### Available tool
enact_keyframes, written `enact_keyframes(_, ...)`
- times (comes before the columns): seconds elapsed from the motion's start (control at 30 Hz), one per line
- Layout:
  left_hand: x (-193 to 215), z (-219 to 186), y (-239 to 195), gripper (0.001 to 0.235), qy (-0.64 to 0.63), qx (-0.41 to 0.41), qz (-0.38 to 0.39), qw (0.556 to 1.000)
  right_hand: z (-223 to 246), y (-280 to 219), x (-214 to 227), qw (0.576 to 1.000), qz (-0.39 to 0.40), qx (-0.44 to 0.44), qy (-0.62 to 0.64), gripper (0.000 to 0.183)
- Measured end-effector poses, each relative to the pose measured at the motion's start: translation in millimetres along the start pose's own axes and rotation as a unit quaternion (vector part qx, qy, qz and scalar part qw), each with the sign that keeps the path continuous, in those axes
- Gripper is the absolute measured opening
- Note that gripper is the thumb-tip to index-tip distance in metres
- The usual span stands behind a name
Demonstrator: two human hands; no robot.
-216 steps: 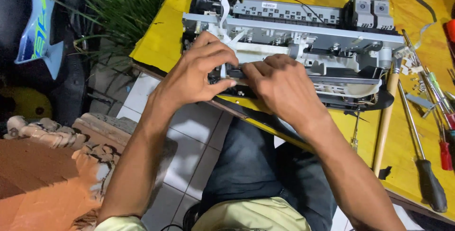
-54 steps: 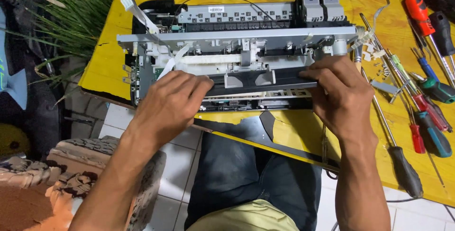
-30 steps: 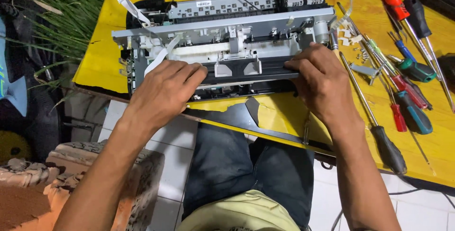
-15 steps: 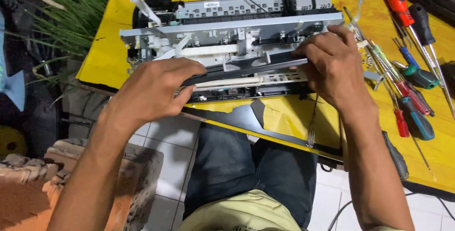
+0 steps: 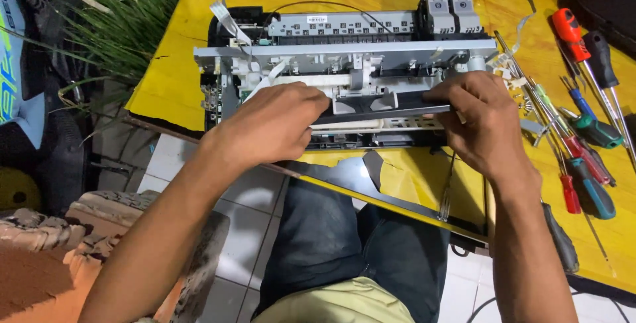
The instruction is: The person removes a black plastic cover from a disassembled electronic device, then uses a screwdriver to tighten screws on the internal frame. The device remains open on the workbench throughout.
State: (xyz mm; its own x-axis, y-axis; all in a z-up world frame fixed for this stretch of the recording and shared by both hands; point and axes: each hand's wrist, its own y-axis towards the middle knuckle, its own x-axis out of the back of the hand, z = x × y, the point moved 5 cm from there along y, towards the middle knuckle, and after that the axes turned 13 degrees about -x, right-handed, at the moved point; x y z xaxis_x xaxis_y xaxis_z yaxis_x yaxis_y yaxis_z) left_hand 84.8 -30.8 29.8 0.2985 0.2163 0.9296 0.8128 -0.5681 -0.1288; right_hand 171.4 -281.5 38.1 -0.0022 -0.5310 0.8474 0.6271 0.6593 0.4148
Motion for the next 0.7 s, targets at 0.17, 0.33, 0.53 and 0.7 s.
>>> enact_keyframes(0.17,-7,2,5,0.04,0.037,0.031,-0.005,0.999,0,6,1,0.998,0.029,-0.032,0.039,0.012)
enact_keyframes(0.33,-17,6,11,0.025,0.138,0.011,-0.059,0.989,-4,3,-2,0.997,0.027,-0.046,0.058,0.008)
enact_keyframes(0.53,-20,8,10,0.019,0.136,0.042,-0.018,0.99,-5,1,-2,0.996,0.029,-0.043,0.068,0.012)
enact_keyframes(0.7,-22,12,13,0.019,0.14,0.038,-0.044,0.988,-8,-2,-4,0.997,0.037,-0.04,0.048,0.009)
